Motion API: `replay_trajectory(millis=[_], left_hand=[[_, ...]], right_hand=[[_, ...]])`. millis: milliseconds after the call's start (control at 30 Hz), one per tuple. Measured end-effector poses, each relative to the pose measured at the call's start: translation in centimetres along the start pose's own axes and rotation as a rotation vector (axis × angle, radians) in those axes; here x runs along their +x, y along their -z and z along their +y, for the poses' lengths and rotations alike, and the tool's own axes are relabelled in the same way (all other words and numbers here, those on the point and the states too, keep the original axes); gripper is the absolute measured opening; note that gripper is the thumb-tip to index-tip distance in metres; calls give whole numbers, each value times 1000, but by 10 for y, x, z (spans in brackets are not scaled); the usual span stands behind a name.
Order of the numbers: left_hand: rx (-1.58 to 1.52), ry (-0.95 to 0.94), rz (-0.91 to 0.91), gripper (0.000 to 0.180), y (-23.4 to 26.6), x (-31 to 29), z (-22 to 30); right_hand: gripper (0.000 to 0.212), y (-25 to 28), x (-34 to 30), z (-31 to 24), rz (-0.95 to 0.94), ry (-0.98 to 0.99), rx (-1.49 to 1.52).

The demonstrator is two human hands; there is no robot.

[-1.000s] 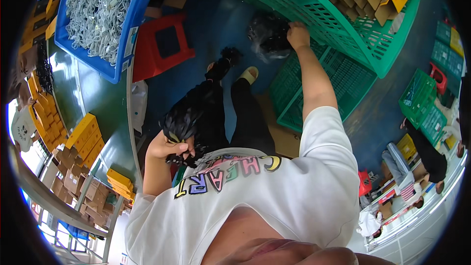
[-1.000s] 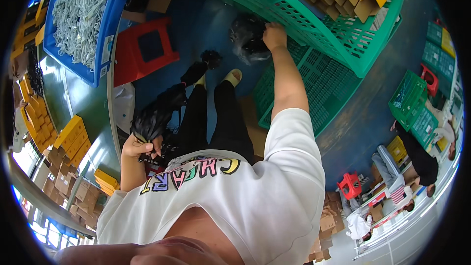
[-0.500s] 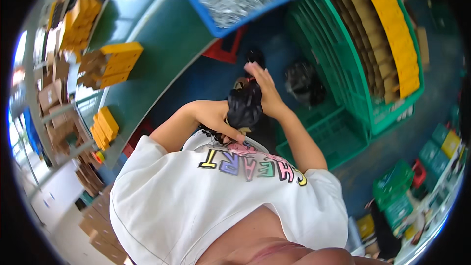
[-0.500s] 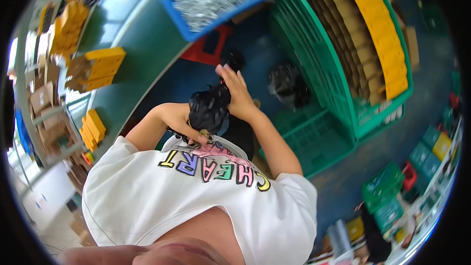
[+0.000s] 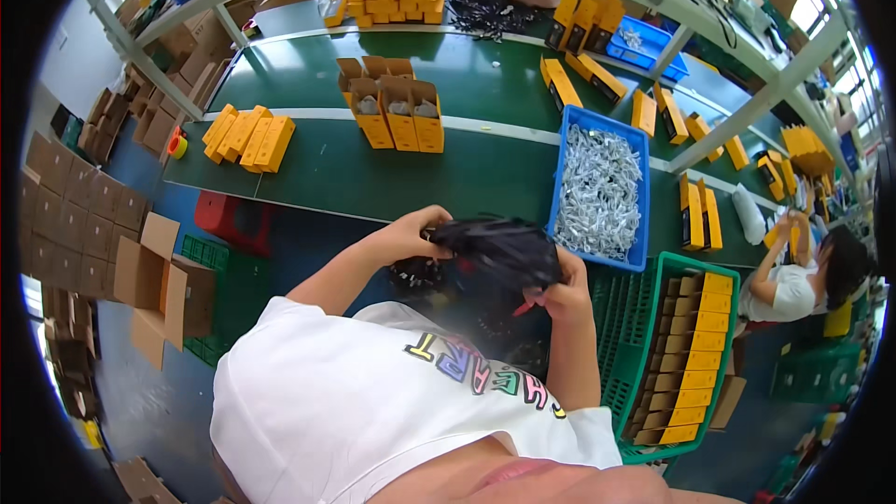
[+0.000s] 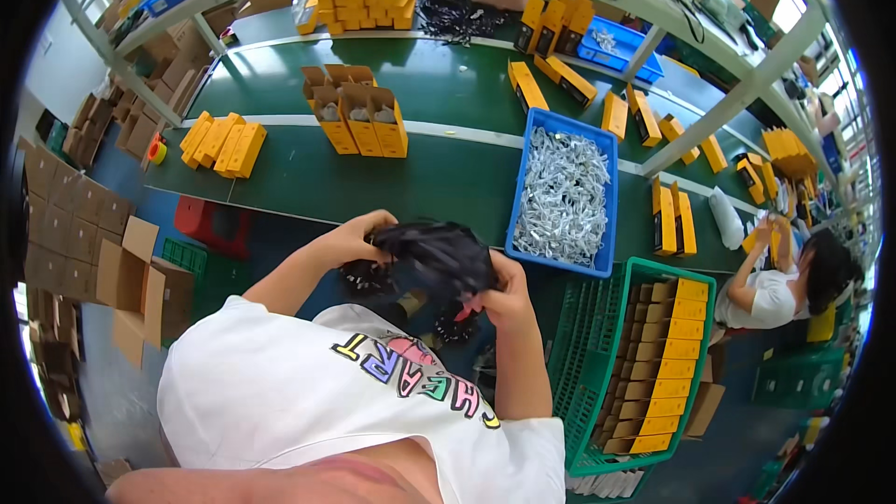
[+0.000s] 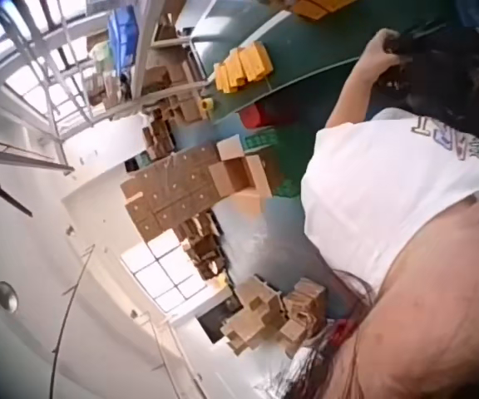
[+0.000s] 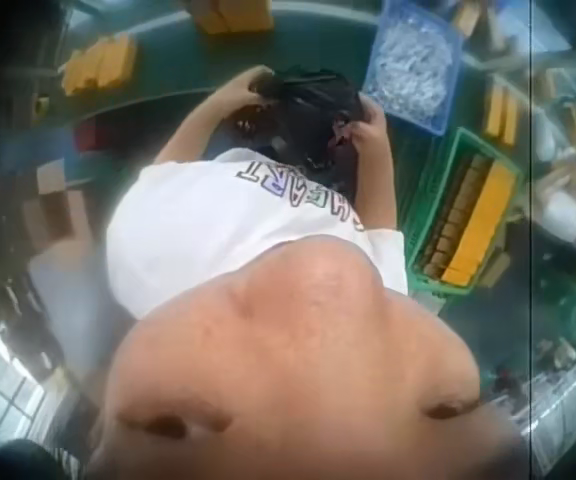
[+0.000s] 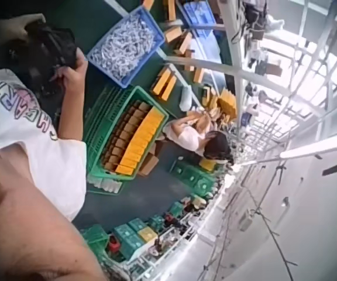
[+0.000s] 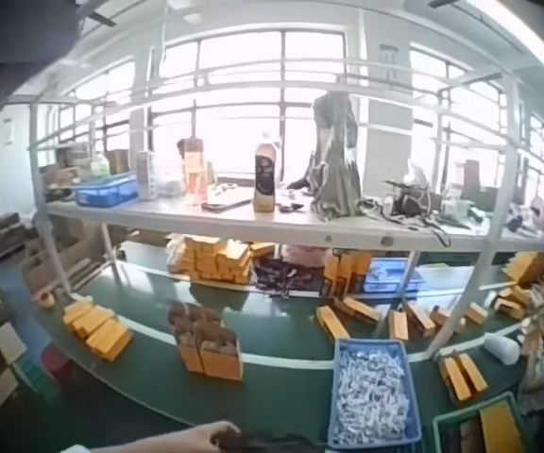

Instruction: The person pairs USB cables with lanyards, inserts them into product boxes, and closes the boxes. The person then retrieves a bundle of lanyards and cuts the binding bands using scissors.

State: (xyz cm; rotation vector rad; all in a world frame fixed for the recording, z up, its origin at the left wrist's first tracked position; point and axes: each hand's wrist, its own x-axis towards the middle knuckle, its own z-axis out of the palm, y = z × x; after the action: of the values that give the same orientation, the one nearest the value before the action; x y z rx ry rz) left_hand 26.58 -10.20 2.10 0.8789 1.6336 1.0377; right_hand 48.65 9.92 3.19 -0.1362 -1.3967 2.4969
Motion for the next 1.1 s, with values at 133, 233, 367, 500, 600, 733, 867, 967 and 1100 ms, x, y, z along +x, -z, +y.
replay_trajectory(millis=[133, 233, 367, 500, 600, 733, 867, 967, 1100], left_hand=[[-125, -91, 273, 70, 10, -39, 1], [-143, -65, 358, 67, 26, -64, -6], [391, 3, 584, 65, 54, -85, 30], [468, -43, 559, 74, 74, -73, 42], [218, -495, 534, 81, 81, -12, 18], [-198, -454, 186, 80, 102, 58, 7], [-268, -362, -26, 60, 127, 77, -10], [-101, -142, -350, 44, 155, 77, -6], [-334, -72, -426, 31, 181, 67, 10]], right_hand=[[46, -45, 45, -27, -45, -62, 9], [39, -70, 79, -50, -173, -91, -255], [23, -101, 128, -66, -415, 121, -823], [18, -124, 170, -79, -439, -33, -1057], [22, -128, 202, -81, -630, 166, -1158], [28, -117, 237, -93, -609, 18, -1155], [30, -102, 252, -98, -449, -103, -1052], [32, -93, 259, -98, -388, -203, -967], [36, -69, 262, -79, -205, -201, -719]])
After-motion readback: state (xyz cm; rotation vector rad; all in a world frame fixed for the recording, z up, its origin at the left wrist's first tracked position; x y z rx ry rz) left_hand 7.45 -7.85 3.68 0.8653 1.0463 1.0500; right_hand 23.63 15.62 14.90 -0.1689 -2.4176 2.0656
